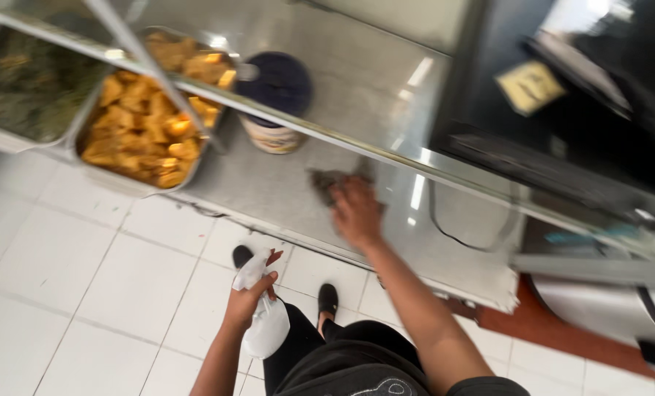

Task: The person cleans a food display counter and a glass display cabinet using a spray bottle and a cloth. They spray and wipe the counter around food trays and plates, then move to the glass cabinet to wipe its interior and exterior surfaces.

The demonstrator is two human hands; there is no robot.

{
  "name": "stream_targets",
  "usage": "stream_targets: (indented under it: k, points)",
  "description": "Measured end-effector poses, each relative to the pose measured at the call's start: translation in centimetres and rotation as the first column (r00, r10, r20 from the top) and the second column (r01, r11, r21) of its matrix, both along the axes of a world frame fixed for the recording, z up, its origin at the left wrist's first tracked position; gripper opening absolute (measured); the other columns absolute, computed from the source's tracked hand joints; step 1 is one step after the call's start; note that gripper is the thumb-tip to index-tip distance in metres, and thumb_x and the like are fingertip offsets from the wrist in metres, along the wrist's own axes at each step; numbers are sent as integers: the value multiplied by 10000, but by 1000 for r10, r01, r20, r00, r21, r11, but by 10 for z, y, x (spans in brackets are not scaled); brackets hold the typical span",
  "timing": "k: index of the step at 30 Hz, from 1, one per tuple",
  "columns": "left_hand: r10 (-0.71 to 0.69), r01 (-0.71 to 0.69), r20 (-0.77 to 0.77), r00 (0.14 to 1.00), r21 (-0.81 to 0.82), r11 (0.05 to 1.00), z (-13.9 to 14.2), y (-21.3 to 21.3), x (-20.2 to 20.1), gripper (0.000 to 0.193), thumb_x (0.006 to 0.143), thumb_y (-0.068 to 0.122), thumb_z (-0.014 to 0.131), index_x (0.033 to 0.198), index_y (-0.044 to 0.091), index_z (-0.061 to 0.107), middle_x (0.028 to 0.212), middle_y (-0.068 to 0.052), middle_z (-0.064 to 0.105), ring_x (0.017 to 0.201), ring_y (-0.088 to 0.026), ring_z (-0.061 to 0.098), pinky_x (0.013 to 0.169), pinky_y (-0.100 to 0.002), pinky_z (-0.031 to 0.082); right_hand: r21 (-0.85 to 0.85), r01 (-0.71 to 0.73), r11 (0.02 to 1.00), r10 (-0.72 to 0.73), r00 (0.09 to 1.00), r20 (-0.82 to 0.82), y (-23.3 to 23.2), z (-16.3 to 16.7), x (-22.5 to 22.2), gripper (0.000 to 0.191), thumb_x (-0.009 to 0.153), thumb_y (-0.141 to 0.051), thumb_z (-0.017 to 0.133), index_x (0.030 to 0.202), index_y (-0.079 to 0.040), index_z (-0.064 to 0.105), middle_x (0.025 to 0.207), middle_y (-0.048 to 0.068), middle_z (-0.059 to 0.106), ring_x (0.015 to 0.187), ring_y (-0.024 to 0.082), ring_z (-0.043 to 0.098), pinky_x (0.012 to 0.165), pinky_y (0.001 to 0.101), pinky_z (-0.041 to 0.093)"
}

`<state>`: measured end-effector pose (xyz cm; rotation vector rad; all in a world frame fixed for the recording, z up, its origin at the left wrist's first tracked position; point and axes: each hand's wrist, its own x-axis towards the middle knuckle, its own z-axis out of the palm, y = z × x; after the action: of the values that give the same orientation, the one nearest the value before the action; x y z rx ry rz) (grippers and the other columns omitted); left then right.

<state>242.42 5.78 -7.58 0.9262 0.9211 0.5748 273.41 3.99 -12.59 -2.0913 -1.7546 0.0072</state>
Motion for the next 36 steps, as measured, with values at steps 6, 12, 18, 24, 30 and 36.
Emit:
stream_targets:
  k: [6, 12, 18, 24, 30, 36]
  points:
    - [-132, 132, -1, 991, 36, 991, 23, -36, 48, 530, 820, 60, 685, 1339, -24, 618, 1325, -121, 710, 552, -146, 555, 564, -297, 492, 98, 382, 919, -394, 903, 171, -100, 10, 138, 601, 927, -272, 652, 1491, -105, 529, 1550, 239, 450, 1455, 413, 381, 1171, 597, 285]
    - [-188, 193, -82, 979, 66, 979, 33, -59, 62, 512, 834, 97, 696, 1337, 14, 653, 1298, -86, 733, 579, -128, 560, 606, -277, 510, 340, 502, 795, -404, 857, -320, -54, 24, 52, 508, 917, -175, 578, 1370, 52, 551, 1368, 245, 571, 1170, 343, 568, 985, 446, 428]
    - [-208, 211, -61, 976, 62, 975, 44, -56, 74, 517, 812, 100, 697, 1318, 11, 642, 1307, -93, 720, 561, -140, 548, 598, -299, 505, 314, -107, 943, 127, 991, -44, -76, 25, -5, 413, 824, -181, 669, 1209, -33, 688, 1292, 241, 620, 1304, 412, 500, 1089, 577, 350]
    - [-237, 241, -63, 969, 64, 968, 57, -53, 76, 528, 807, 101, 697, 1324, 15, 634, 1312, -103, 716, 569, -135, 551, 602, -300, 493, -185, 423, 887, -411, 906, 98, -149, 9, 130, 229, 858, -258, 637, 1063, -181, 702, 1502, 67, 539, 1503, 321, 418, 1280, 484, 314]
    - [-235, 247, -136, 962, 76, 966, 63, -49, 71, 551, 792, 138, 709, 1328, 29, 641, 1302, -104, 730, 551, -140, 530, 623, -295, 478, -131, 774, 619, -751, 633, 190, -157, 5, 147, 601, 1022, -437, 442, 1498, -71, 415, 1563, 249, 333, 1468, 410, 231, 1184, 620, 147]
    - [-231, 241, -152, 961, 50, 969, 57, -49, 76, 525, 798, 137, 710, 1306, 10, 663, 1282, -89, 744, 562, -138, 532, 633, -309, 490, -70, 322, 944, -327, 941, -82, -68, 16, -10, 252, 1057, -130, 484, 1227, -80, 664, 1334, 108, 601, 1291, 236, 520, 1295, 441, 268]
